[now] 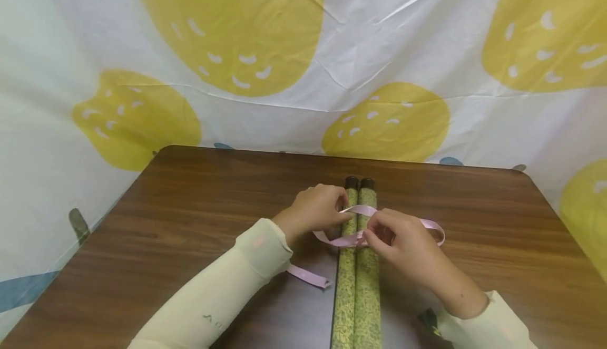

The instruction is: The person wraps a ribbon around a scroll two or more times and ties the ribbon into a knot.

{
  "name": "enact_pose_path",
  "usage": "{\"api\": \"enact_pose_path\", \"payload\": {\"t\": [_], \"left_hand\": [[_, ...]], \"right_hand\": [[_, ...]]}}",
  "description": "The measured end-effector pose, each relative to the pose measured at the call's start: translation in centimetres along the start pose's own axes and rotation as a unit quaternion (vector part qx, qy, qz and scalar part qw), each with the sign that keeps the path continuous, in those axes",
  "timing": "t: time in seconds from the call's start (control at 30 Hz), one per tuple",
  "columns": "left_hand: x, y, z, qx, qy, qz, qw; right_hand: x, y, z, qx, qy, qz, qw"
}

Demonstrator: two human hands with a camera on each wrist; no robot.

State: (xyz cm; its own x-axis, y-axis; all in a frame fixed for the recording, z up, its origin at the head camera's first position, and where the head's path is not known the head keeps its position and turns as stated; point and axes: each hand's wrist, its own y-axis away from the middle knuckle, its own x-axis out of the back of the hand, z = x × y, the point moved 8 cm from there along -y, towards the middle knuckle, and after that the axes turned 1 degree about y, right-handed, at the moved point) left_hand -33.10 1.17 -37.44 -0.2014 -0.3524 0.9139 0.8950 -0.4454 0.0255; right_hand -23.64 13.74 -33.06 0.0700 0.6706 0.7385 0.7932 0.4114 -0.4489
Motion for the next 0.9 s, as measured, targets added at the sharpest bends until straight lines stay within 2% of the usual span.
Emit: {"api": "enact_pose_path", "payload": {"t": [0.23,0.4,0.73,0.9], "left_hand": [[-0.2,-0.2,-0.4,0.012,-0.033,0.018,0.9992],[0.6,0.3,-0.6,0.019,-0.030,0.036,0.9987],[2.9,2.7,-1.7,0.013,-0.031,0.053,0.9980],[3.5,4.4,-2.4,0.006,-0.028,0.056,0.9980]], "right_hand": [[-0.3,-0.2,0.0,-0.014,0.005,-0.012,0.9998],[-0.2,-0.1,0.1,-0.021,0.014,-0.010,0.9996],[0.3,-0.1,0.4,0.002,0.049,0.014,0.9987],[0.2,-0.1,0.8,-0.012,0.035,0.000,0.9993]]}}
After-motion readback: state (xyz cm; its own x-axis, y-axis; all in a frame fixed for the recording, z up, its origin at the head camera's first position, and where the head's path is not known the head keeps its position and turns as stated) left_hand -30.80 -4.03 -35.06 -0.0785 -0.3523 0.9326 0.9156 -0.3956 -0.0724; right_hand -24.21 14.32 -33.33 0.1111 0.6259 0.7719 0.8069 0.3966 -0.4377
